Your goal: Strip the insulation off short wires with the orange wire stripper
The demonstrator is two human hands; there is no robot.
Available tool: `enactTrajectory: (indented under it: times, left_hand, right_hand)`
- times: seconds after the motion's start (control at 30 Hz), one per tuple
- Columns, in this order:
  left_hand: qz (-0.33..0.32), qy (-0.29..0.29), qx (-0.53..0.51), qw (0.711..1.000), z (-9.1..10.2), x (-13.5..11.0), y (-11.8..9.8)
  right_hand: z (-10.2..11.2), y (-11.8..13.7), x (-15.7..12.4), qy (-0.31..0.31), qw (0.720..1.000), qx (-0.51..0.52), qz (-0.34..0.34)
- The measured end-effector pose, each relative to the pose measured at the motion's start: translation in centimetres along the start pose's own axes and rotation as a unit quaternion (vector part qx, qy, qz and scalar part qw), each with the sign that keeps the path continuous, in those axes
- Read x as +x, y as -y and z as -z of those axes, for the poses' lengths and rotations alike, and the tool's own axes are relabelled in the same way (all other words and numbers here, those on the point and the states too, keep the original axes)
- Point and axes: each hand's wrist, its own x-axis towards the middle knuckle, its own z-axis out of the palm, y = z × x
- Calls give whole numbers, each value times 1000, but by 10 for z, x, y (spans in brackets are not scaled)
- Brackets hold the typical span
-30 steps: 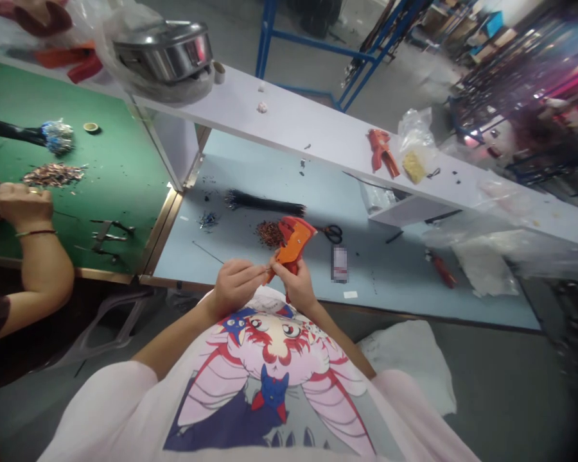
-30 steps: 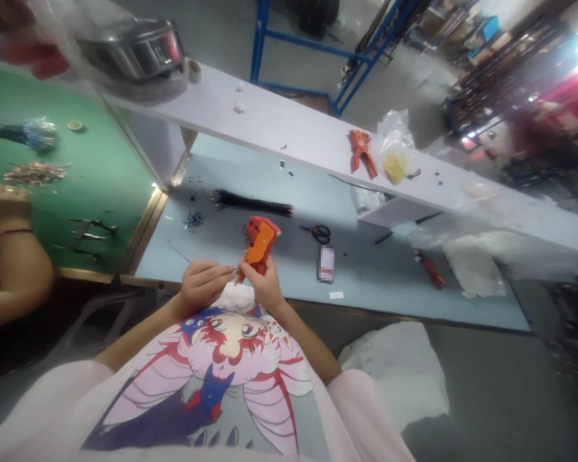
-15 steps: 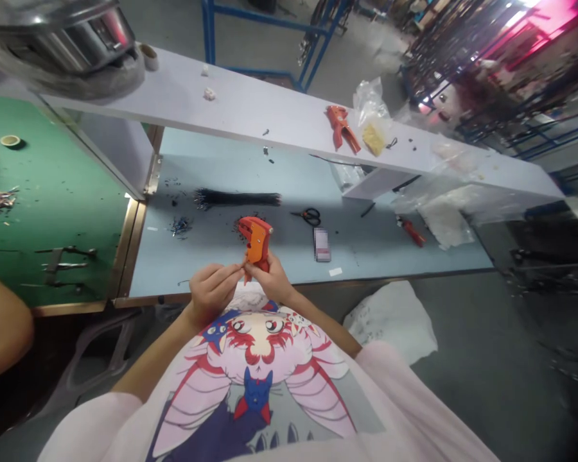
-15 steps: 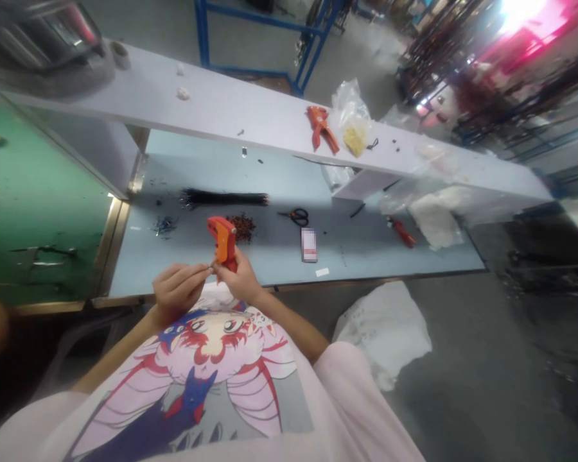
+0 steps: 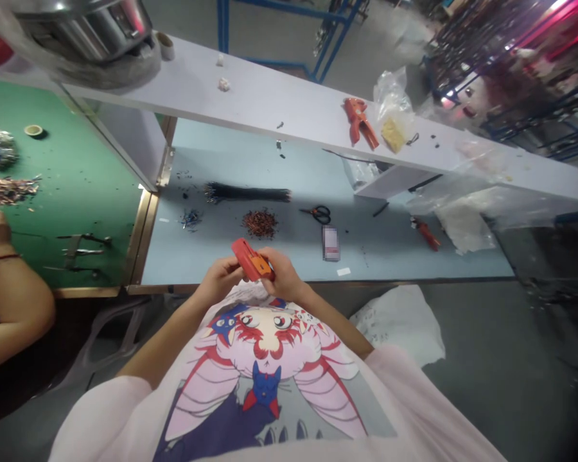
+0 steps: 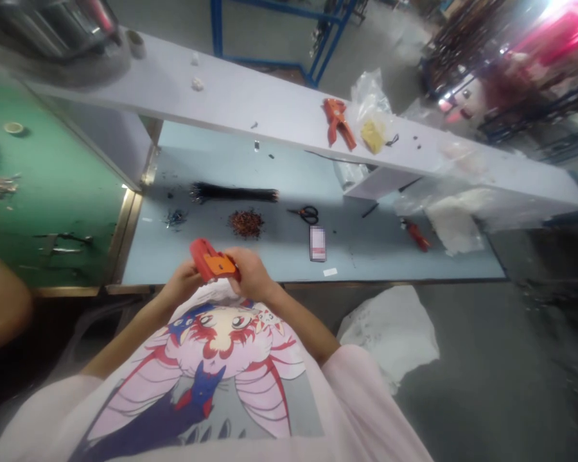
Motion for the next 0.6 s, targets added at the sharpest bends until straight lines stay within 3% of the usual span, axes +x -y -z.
enactTrajectory:
  times: [0.07,0.17,0.3,0.43,0.5,0.6]
  left_hand:
    - [25,10,-26,999,-1,-1,-1]
    - [30,-14,-23,999,-5,-4,-6]
    - [-40,-127,85,987,-7,-8,-13]
    - [-157,-247,255,921,-2,-9,-16]
    - [-216,-269,321,882,1,-9,-16]
    - [-280,-272,372,842,3,-7,-15]
  right_hand:
    - [-1,1,-2,-3,999,33,-18]
    - [-4,7,-1,-29,982,145,-119]
    - [2,10,-1,-25,898,359,-255]
    - [18,3,-13,74,800,493,-334]
    - [25,-1,-20,116,777,515,-342]
    - [28,-2,-26,133,771,525,-333]
